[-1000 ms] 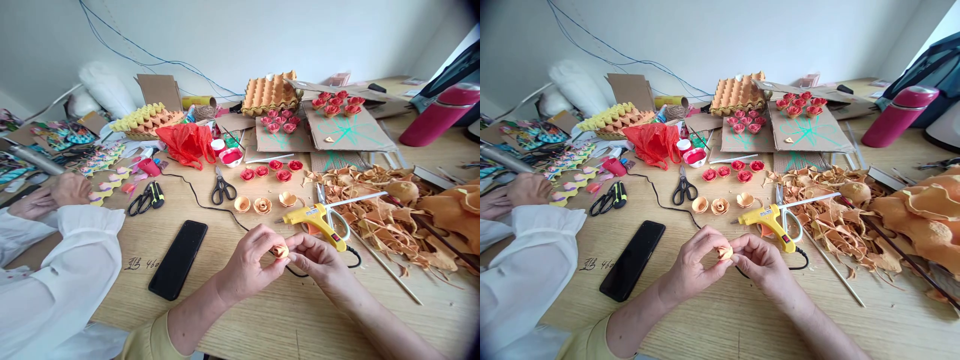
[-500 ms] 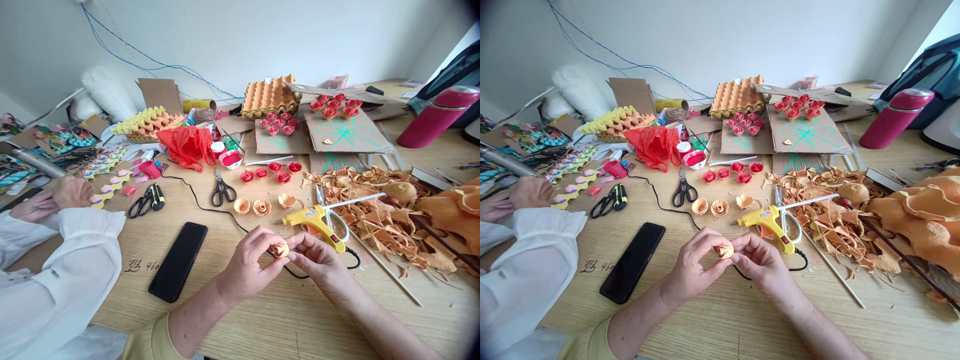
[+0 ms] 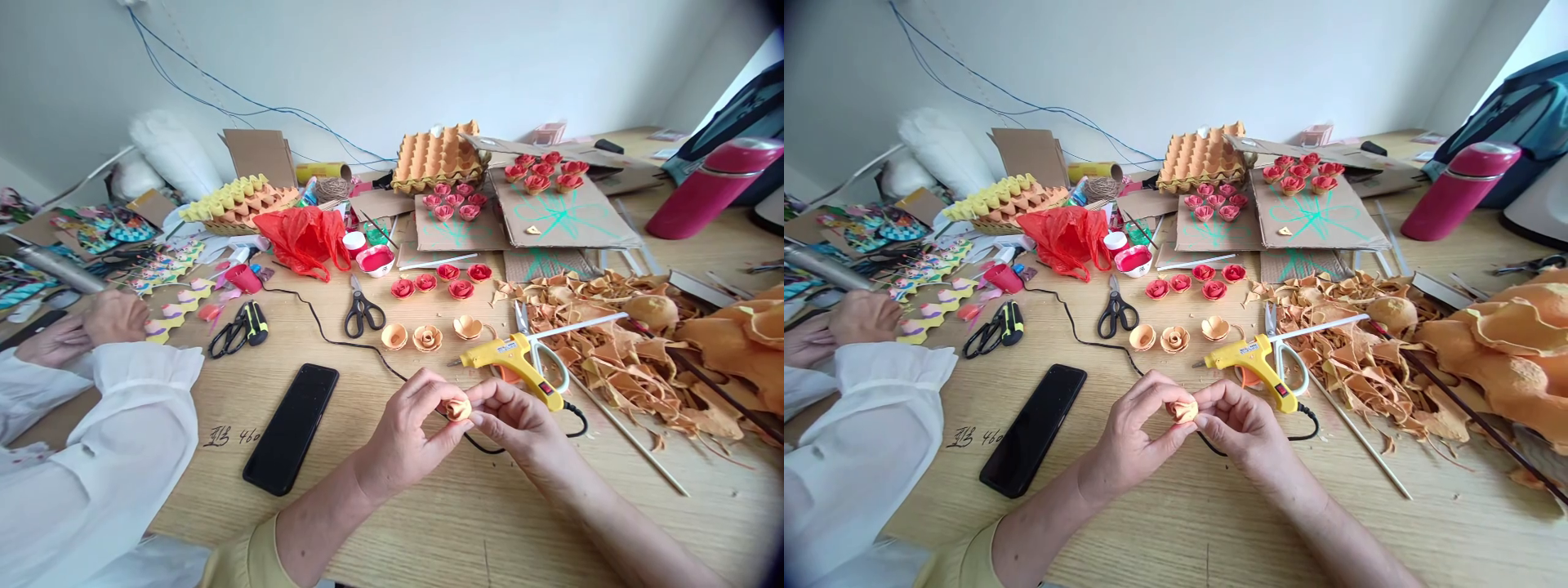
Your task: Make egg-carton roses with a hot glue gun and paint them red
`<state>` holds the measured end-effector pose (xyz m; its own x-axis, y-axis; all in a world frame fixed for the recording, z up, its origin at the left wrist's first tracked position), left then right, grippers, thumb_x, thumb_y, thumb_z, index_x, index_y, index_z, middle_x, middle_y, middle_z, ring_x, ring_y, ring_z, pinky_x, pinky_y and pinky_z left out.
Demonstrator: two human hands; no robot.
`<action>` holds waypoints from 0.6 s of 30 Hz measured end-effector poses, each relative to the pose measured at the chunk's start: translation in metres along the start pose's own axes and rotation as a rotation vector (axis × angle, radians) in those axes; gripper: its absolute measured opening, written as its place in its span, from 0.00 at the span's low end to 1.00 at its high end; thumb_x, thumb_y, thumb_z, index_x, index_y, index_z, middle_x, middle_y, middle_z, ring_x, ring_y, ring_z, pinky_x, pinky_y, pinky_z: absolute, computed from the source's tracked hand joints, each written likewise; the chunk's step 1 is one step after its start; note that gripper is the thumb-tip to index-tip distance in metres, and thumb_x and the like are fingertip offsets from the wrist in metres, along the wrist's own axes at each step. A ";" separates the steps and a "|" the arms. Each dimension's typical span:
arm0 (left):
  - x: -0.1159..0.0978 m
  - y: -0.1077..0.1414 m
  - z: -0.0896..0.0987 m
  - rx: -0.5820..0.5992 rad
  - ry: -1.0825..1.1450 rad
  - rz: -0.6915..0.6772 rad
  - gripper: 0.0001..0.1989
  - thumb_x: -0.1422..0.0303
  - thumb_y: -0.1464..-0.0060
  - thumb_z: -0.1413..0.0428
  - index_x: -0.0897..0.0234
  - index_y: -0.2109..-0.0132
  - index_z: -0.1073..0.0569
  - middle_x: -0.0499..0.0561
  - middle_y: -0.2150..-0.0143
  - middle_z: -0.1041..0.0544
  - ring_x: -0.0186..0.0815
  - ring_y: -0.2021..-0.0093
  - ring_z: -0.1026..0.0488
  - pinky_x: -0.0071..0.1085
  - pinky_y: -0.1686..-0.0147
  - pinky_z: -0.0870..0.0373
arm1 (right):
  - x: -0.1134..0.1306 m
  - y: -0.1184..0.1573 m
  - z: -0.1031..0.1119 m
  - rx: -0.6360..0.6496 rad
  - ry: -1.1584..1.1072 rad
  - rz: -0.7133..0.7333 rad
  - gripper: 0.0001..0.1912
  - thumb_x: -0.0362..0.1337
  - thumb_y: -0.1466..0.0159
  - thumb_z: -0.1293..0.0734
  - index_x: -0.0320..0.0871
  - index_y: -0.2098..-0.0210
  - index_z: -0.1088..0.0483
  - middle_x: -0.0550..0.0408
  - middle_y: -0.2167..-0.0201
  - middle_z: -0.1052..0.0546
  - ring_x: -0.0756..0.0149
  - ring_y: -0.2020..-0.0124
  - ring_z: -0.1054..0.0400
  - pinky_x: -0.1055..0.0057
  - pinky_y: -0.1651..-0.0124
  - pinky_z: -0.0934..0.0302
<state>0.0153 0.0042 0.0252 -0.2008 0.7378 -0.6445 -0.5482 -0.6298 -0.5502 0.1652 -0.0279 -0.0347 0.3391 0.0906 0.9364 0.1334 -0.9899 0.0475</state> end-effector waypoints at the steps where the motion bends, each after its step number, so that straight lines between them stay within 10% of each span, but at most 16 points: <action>1: 0.000 0.000 0.000 0.000 0.001 0.000 0.06 0.74 0.40 0.37 0.63 0.57 0.27 0.49 0.64 0.25 0.32 0.63 0.26 0.27 0.60 0.25 | -0.001 0.000 0.000 0.000 -0.004 -0.005 0.15 0.49 0.39 0.22 0.45 0.61 0.22 0.51 0.65 0.17 0.63 0.62 0.23 0.65 0.53 0.28; 18: 0.000 0.001 0.000 0.032 -0.020 0.033 0.05 0.74 0.38 0.38 0.63 0.59 0.28 0.49 0.65 0.27 0.33 0.63 0.27 0.27 0.60 0.26 | -0.007 -0.001 0.002 0.005 0.048 -0.004 0.16 0.51 0.38 0.24 0.45 0.60 0.22 0.50 0.64 0.17 0.62 0.61 0.23 0.65 0.53 0.29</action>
<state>0.0151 0.0034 0.0247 -0.2351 0.7214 -0.6514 -0.5666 -0.6463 -0.5112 0.1648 -0.0273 -0.0420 0.2932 0.0888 0.9519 0.1388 -0.9891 0.0495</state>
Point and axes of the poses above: each hand's wrist, its own y-axis away from the middle knuckle, its own z-axis out of the back of the hand, x = y × z, the point moved 5 cm from there along -y, towards the middle knuckle
